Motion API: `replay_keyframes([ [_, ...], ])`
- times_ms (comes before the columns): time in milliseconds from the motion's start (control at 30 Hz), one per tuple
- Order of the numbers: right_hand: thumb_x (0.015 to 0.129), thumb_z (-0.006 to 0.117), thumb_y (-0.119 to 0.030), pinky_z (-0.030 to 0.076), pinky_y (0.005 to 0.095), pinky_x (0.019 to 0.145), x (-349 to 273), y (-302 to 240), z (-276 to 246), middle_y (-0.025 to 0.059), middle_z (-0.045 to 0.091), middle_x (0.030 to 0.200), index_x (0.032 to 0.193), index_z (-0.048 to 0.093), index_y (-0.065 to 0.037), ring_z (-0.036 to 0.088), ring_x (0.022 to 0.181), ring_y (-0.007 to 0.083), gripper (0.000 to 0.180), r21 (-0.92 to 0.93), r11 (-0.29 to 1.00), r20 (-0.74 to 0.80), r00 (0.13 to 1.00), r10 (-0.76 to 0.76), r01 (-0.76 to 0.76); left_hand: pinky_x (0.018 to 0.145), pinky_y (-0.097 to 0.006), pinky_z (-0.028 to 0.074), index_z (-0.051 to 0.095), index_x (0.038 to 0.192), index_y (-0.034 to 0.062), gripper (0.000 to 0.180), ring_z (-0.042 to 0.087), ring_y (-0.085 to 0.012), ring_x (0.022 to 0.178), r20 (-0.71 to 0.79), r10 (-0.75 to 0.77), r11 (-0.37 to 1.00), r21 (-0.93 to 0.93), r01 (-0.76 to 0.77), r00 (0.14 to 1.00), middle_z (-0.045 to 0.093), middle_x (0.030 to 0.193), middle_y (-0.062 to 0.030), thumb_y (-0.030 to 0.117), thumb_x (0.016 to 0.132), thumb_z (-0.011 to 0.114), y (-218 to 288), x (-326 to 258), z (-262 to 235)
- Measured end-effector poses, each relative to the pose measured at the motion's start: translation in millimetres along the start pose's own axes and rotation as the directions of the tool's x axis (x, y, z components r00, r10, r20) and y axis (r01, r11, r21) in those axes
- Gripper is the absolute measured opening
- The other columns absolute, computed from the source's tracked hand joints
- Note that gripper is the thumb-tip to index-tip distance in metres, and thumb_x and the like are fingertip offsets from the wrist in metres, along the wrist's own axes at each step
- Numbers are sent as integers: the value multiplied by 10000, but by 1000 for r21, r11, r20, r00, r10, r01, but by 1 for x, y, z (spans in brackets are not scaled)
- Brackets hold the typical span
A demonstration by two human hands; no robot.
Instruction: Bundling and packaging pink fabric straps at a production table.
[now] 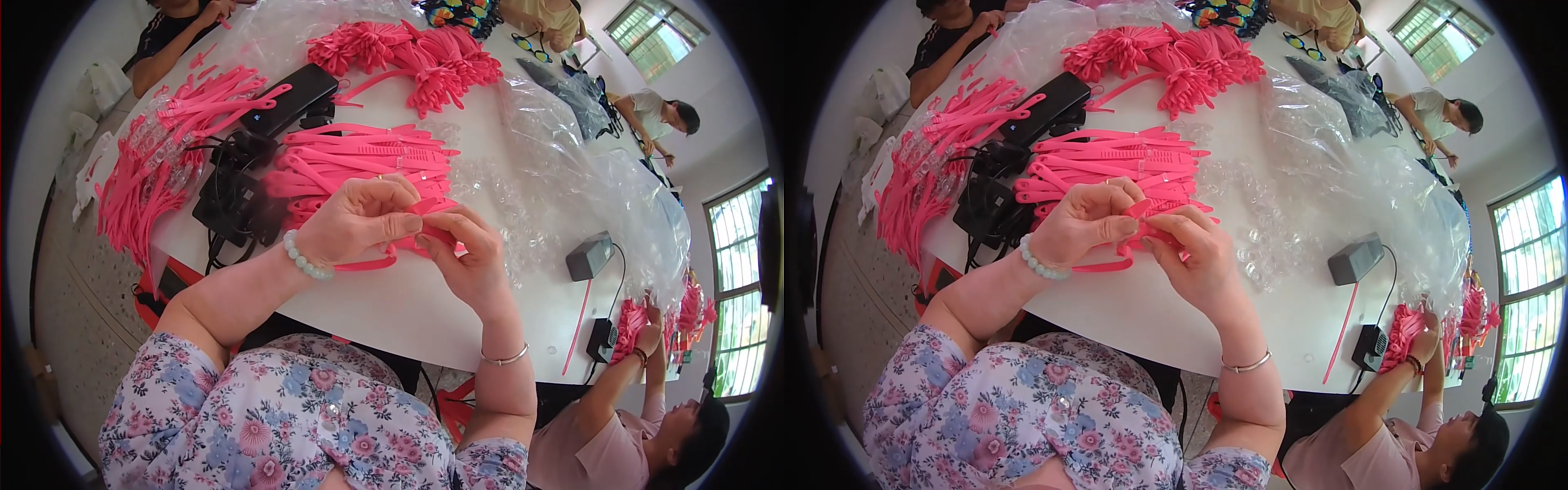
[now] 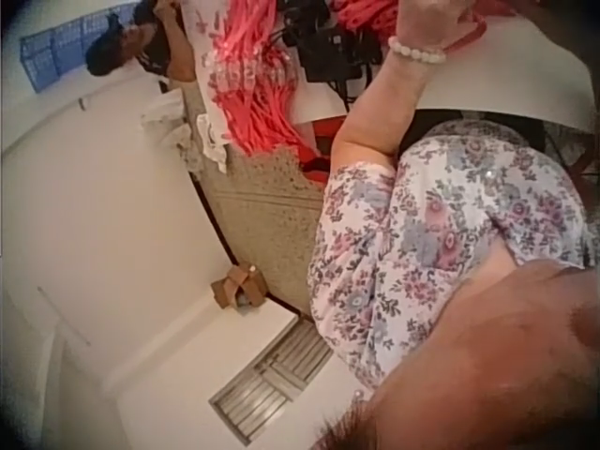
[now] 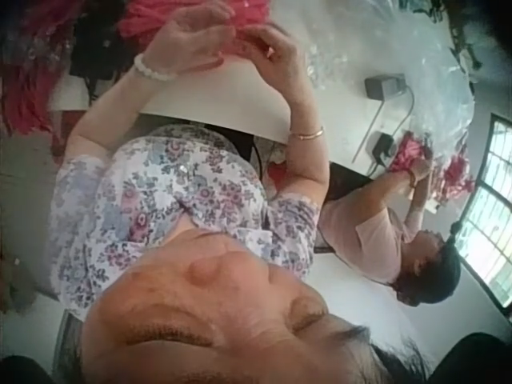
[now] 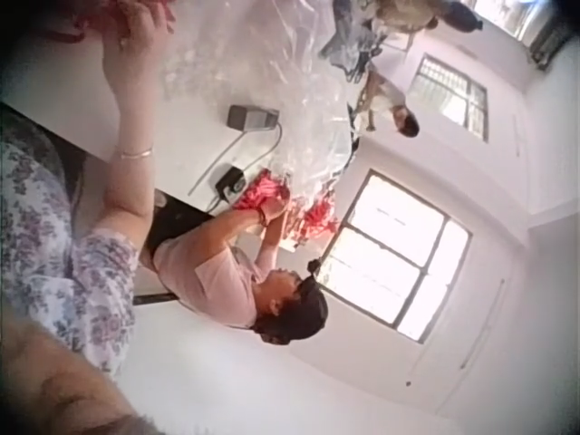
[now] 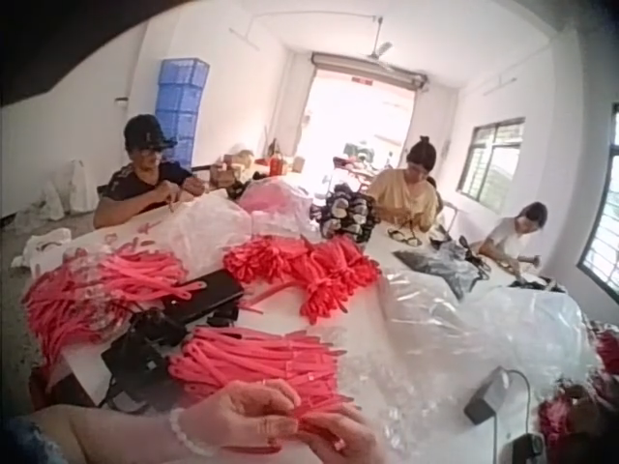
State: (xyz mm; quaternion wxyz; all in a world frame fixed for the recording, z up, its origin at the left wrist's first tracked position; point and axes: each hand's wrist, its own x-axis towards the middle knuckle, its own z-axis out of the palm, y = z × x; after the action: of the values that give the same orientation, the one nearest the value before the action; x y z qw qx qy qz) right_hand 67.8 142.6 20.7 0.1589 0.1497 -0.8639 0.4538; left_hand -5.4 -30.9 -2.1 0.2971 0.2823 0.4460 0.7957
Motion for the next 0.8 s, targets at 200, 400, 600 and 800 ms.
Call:
replay_keyframes([
  [200, 703, 671, 69, 505, 243, 595, 0, 1, -9, 102, 603, 833, 875, 619, 33, 617, 693, 150, 184, -39, 997, -10, 998, -62, 62, 587, -209, 427, 604, 862, -28, 83, 518, -70, 734, 73, 10, 1000, -5, -9, 997, 514, 931, -22, 53, 851, 591, -3, 2, -5],
  [400, 701, 677, 62, 509, 244, 585, -2, 4, -11, 104, 608, 836, 876, 624, 32, 624, 691, 157, 185, -95, 994, 11, 998, -54, 55, 607, -228, 449, 598, 806, -18, 43, 528, -77, 708, 67, 188, 883, 424, -199, 980, 546, 828, -37, 19, 786, 605, -6, 4, -1],
  [600, 699, 676, 59, 508, 246, 580, -1, 4, -10, 97, 610, 821, 871, 628, 18, 625, 685, 164, 183, -155, 986, 27, 998, -64, 67, 609, -226, 471, 593, 784, -9, 73, 557, -81, 660, -57, 158, 860, 498, -109, 986, 574, 751, -34, 36, 757, 643, -7, 3, 2],
  [800, 696, 671, 60, 507, 254, 577, -1, 4, -8, 98, 610, 812, 865, 627, 15, 623, 680, 171, 180, -175, 980, 35, 995, -92, 97, 600, -221, 478, 588, 812, -11, 88, 563, -79, 675, -63, 72, 879, 477, -34, 995, 580, 755, -30, 50, 793, 649, -5, 3, 3],
])
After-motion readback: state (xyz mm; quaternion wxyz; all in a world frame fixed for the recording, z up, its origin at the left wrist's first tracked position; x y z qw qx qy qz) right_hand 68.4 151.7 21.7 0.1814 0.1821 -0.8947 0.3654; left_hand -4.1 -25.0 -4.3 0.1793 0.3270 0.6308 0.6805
